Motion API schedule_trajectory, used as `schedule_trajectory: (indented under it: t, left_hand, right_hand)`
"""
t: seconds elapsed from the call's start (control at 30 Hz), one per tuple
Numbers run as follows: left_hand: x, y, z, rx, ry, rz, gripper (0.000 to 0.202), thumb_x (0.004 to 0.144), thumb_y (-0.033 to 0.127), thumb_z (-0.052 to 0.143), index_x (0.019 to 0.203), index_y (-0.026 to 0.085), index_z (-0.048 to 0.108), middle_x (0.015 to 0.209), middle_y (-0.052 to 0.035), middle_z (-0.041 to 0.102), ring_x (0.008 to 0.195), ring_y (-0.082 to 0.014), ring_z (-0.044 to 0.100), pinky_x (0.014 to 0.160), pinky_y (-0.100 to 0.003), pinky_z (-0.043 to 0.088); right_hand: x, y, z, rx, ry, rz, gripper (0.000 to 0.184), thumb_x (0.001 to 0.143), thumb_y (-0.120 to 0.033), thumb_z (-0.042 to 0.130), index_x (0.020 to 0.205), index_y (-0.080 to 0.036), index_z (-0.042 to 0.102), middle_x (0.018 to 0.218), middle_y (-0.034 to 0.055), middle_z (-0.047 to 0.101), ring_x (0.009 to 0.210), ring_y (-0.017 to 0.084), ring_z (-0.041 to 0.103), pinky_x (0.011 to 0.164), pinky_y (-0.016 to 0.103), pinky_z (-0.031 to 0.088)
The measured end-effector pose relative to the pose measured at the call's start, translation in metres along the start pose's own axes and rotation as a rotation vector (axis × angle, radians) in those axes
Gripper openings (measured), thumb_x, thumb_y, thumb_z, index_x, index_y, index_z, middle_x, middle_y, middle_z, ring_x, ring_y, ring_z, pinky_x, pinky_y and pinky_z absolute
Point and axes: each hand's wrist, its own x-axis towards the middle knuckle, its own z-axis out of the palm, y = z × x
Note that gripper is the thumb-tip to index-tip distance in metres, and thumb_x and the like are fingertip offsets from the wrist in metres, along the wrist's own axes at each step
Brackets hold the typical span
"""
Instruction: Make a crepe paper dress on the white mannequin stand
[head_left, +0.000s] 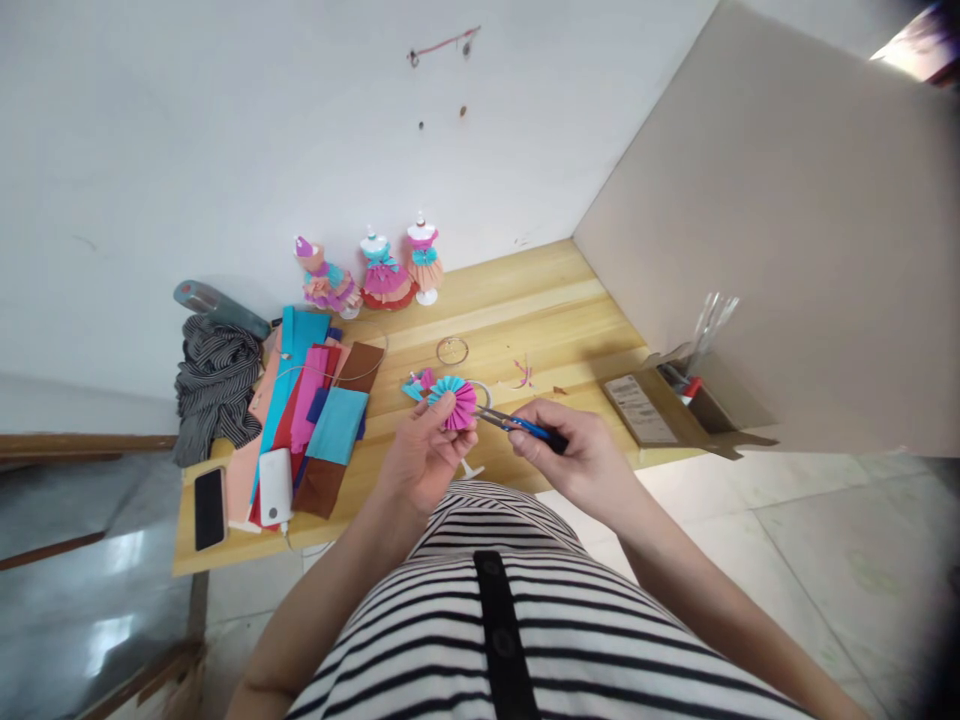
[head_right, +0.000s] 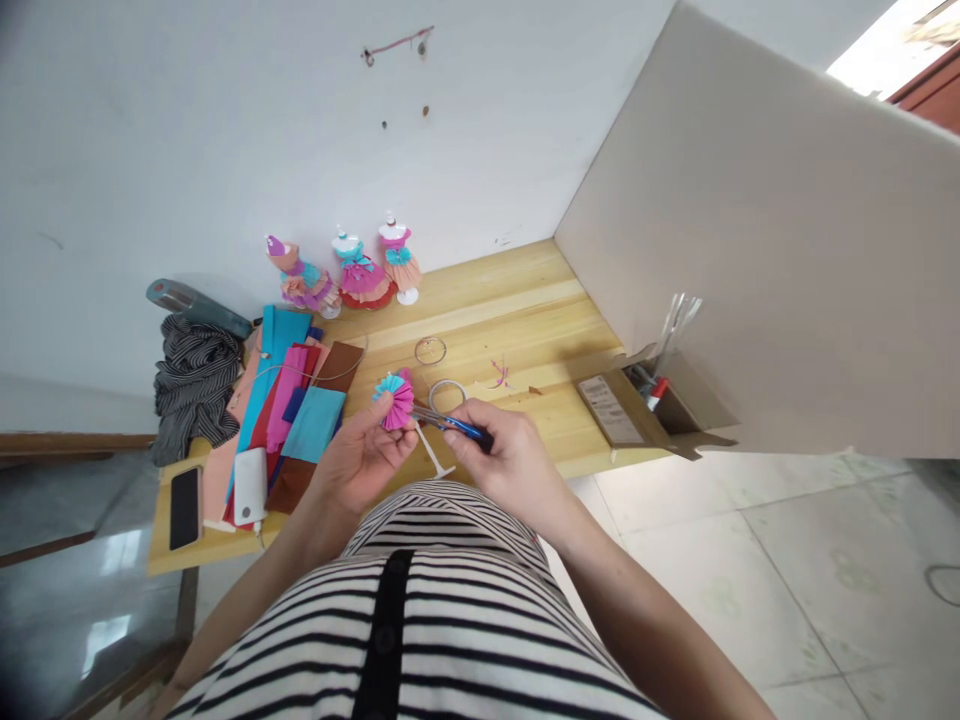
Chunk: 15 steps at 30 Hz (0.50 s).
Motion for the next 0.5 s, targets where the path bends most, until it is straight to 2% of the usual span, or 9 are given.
schedule_trajectory:
  t: [0.17, 0.37, 0.5]
  left_hand:
    - [-0.0021, 0.0008, 0.0013, -0.023, 0.016, -0.044, 0.005, 0.081, 0.01, 0.064, 0.083, 0.013, 0.062, 0.066, -0.0001, 0.067, 0.053, -0.0086, 0.06, 0.055, -0.02, 0.049]
    - [-0.0016, 0.0004, 0.0005, 0.003, 0.014, -0.032, 0.005, 0.079, 0.01, 0.067, 0.084, 0.011, 0.065, 0.065, 0.0, 0.066, 0.051, -0.0076, 0.059, 0.052, -0.019, 0.048]
    - [-0.0006, -0.001, 0.0006, 0.006, 0.026, -0.032, 0.005, 0.079, 0.009, 0.067, 0.083, 0.011, 0.066, 0.066, 0.0002, 0.068, 0.049, -0.0063, 0.059, 0.051, -0.018, 0.048]
  right_hand:
    - [-0.0005, -0.0031, -0.0006, 0.002, 0.0, -0.008, 0.016, 0.083, -0.025, 0.055, 0.069, -0.018, 0.057, 0.056, -0.0034, 0.049, 0.05, 0.01, 0.041, 0.048, 0.023, 0.031]
    - [0.0003, -0.004, 0.0026, 0.02, -0.019, -0.004, 0.016, 0.083, -0.024, 0.056, 0.068, -0.018, 0.057, 0.055, -0.0031, 0.049, 0.051, 0.01, 0.041, 0.049, 0.024, 0.03]
    - [0.0003, -0.0048, 0.0053, 0.019, -0.035, -0.012, 0.013, 0.085, -0.023, 0.056, 0.075, -0.017, 0.061, 0.058, -0.0027, 0.052, 0.052, 0.01, 0.043, 0.05, 0.023, 0.031]
